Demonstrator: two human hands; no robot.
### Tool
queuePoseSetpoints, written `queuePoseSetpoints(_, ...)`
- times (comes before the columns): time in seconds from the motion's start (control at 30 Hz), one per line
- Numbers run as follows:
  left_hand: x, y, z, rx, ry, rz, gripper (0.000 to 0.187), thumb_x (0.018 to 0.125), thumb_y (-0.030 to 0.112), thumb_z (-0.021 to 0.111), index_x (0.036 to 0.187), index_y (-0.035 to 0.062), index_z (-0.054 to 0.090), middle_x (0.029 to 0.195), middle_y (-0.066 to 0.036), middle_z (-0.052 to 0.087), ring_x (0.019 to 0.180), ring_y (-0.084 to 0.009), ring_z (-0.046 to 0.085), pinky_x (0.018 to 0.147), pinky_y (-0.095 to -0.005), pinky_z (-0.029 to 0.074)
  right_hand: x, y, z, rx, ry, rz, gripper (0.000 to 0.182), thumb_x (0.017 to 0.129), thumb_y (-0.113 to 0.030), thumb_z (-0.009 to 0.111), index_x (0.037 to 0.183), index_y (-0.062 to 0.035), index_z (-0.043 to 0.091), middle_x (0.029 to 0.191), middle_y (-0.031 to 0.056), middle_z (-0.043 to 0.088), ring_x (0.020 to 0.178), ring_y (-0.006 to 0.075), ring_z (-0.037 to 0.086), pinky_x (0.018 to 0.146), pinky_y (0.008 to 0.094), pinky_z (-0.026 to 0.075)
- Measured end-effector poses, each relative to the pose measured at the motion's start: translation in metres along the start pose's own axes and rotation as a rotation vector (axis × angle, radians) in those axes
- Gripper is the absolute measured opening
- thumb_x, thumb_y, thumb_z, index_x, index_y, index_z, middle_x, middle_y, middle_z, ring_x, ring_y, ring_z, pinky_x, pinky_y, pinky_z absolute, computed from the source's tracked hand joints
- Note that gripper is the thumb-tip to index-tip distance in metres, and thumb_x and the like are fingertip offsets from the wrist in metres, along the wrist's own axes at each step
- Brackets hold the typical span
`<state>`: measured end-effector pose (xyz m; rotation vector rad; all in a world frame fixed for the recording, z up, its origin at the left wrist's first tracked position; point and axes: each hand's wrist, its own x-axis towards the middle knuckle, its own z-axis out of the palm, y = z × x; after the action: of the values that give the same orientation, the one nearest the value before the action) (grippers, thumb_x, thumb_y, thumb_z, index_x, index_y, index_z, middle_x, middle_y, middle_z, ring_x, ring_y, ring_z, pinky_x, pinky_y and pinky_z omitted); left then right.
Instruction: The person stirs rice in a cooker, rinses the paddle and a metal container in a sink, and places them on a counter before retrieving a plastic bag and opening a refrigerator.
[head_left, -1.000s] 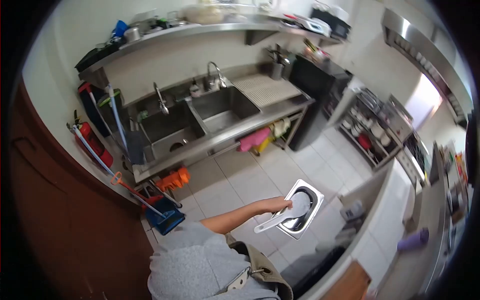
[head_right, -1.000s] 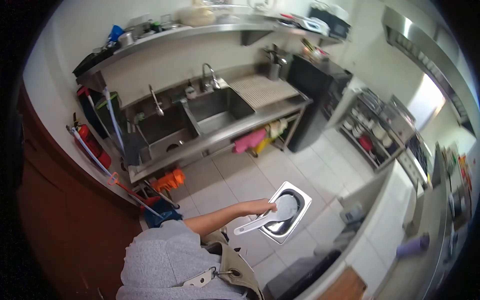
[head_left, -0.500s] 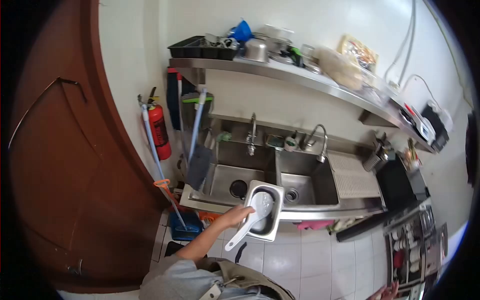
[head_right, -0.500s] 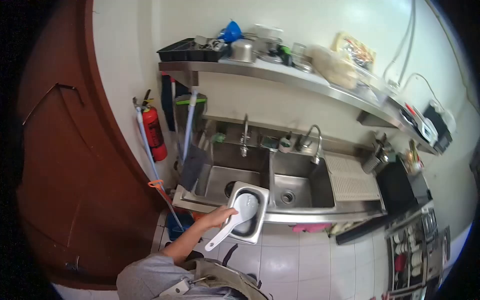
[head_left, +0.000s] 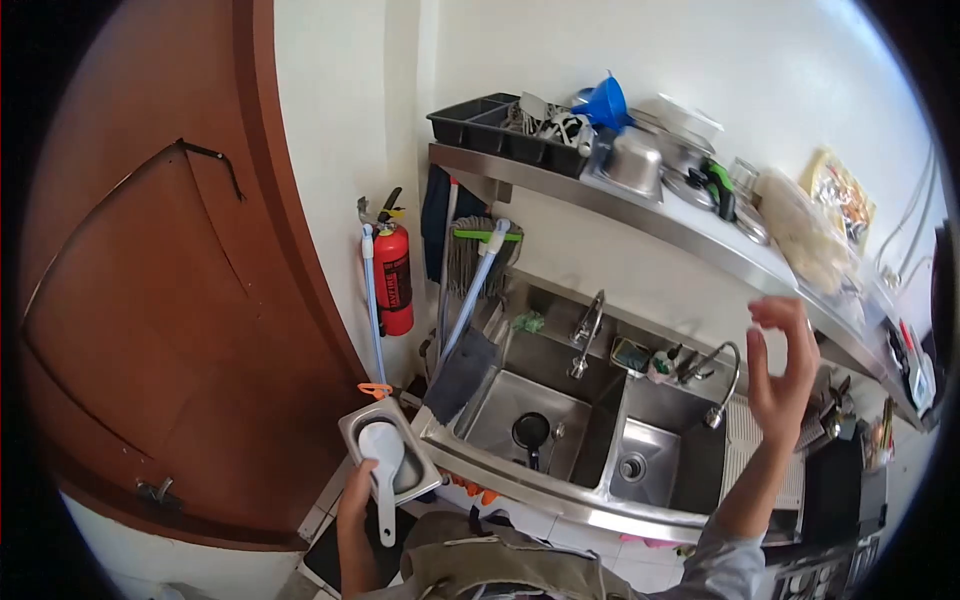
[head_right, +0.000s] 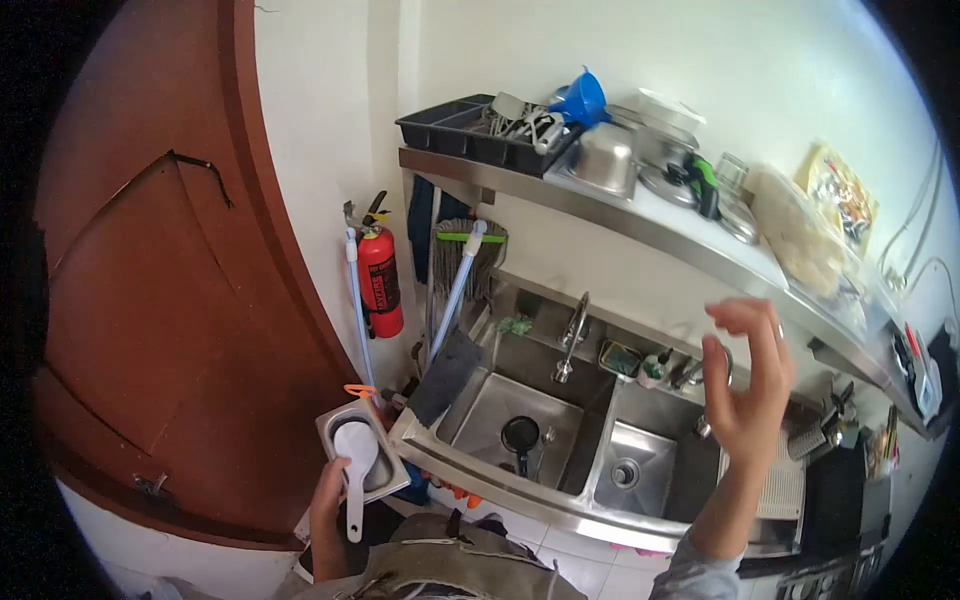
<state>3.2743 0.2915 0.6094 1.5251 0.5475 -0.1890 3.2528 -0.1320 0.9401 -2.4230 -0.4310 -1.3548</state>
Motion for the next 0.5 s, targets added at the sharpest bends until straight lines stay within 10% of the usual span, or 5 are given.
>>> queuePoseSetpoints(0.23, 0.017, -0.019, -0.012, -0.167, 0.182, -0.023, 0.043, 0.076, 0.030, 0.050, 0.100, -0.0044, 0.057, 0.087, -0.009, 0.060, 0.081, -0.0203, 0.057, 0.074, -0.0307, 0.042, 0.140, 0.061, 0.104, 0.241, -0.126, 0.016, 0.015, 0.082, -0.008, 0.055, 0.095, -0.0024, 0.059, 0.078, 0.0082, 0.060, 0.072, 0.0169, 0.057, 0.062, 0.0272, 0.044)
queuePoseSetpoints(0.5, 0.054, 0.016, -0.024, -0.199, 0.187, -0.208, 0.040, 0.076, 0.026, 0.048, 0.098, -0.0052, 0.057, 0.085, -0.011, 0.059, 0.075, -0.0211, 0.058, 0.067, -0.0332, 0.043, 0.240, 0.097, 0.214, -0.115, -0.397, 0.050, 0.025, 0.073, -0.020, 0.062, 0.091, -0.0022, 0.059, 0.079, 0.0173, 0.064, 0.075, 0.0319, 0.062, 0.070, 0.0369, 0.049)
